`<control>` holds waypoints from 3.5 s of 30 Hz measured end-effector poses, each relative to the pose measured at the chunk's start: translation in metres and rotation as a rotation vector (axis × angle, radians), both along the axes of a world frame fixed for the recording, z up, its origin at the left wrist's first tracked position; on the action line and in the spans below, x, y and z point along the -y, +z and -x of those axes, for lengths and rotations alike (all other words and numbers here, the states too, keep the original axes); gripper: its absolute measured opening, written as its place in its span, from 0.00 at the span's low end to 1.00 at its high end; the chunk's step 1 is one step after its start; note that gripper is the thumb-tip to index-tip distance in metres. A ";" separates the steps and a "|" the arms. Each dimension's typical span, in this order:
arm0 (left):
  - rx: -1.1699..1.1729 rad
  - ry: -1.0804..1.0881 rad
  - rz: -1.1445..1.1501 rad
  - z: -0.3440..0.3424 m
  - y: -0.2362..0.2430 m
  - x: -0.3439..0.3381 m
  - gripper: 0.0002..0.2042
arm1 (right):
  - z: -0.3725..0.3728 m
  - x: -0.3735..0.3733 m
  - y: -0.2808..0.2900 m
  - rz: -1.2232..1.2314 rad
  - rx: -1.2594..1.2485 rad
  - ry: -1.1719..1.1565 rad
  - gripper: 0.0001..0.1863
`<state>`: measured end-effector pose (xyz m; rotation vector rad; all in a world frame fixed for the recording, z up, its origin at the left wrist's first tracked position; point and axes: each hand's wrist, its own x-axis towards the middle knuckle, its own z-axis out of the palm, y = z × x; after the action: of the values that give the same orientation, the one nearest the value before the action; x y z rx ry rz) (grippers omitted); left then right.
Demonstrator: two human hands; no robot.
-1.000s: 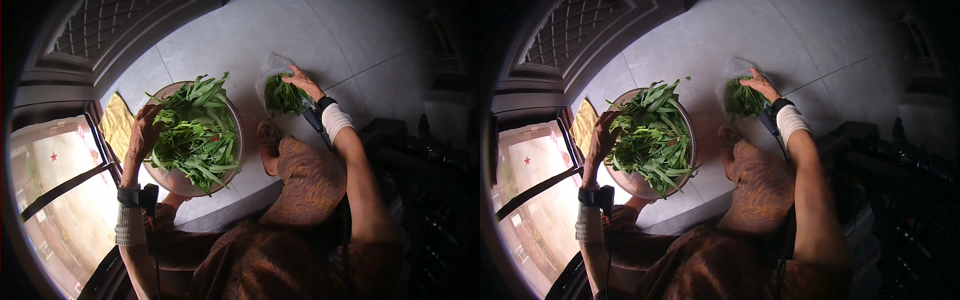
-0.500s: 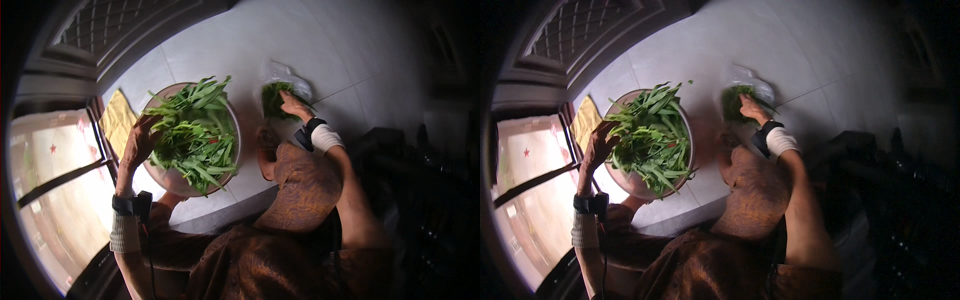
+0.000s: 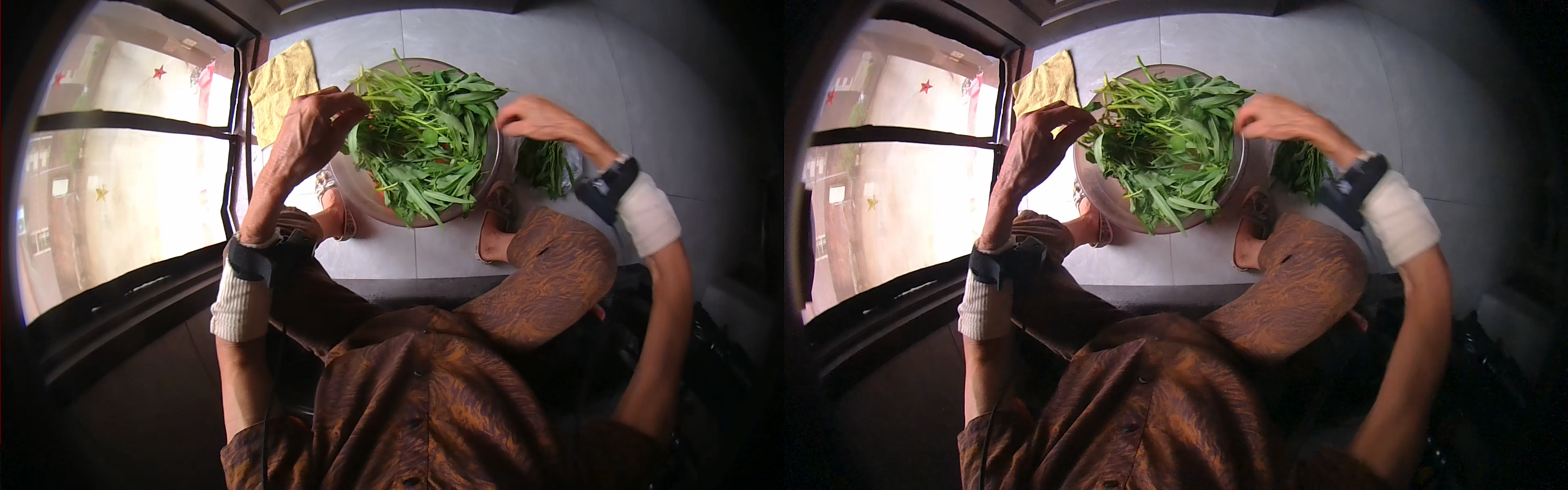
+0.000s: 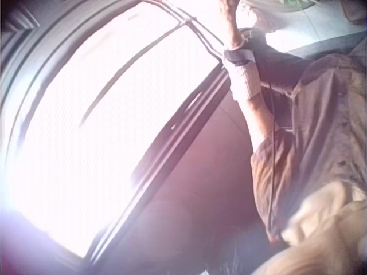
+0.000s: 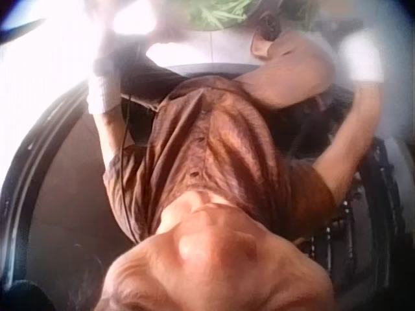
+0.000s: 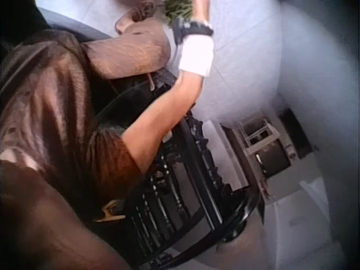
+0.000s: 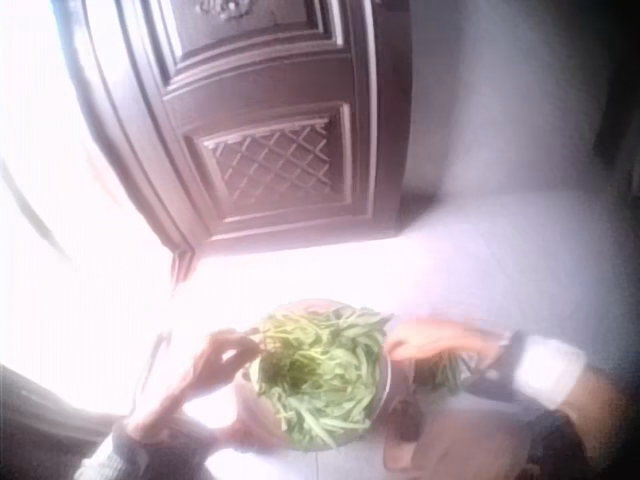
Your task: Trim and sort green leafy vegetables into a bowl.
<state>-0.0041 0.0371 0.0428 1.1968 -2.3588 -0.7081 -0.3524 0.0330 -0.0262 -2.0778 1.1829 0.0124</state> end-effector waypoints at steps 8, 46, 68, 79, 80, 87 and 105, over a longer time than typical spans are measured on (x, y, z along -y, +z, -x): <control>-0.005 0.082 0.143 -0.046 -0.013 0.009 0.08 | -0.184 -0.011 -0.150 0.108 -0.032 0.003 0.22; 0.491 0.000 0.035 -0.019 -0.067 0.019 0.06 | -0.173 -0.104 -0.051 0.458 -0.135 0.039 0.22; -0.400 -0.160 -0.794 -0.016 -0.013 -0.019 0.09 | -0.160 -0.053 0.066 -0.199 0.929 -0.490 0.12; -0.555 -0.049 -0.943 -0.008 -0.027 -0.015 0.07 | -0.132 -0.050 0.082 -0.095 1.017 -0.694 0.10; -0.554 -0.050 -0.945 -0.007 -0.026 -0.015 0.07 | -0.129 -0.049 0.081 -0.083 0.997 -0.702 0.10; -0.573 -0.015 -0.845 -0.002 -0.018 -0.016 0.07 | -0.125 -0.048 0.089 -0.133 1.060 -0.668 0.07; -0.699 -0.062 -0.858 0.000 -0.024 -0.015 0.03 | -0.121 -0.050 0.097 -0.003 1.109 -0.642 0.08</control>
<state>-0.0038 0.0516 0.0185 0.9083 -1.5121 -1.9075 -0.2310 0.0834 0.0712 -1.2205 1.0049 -1.2472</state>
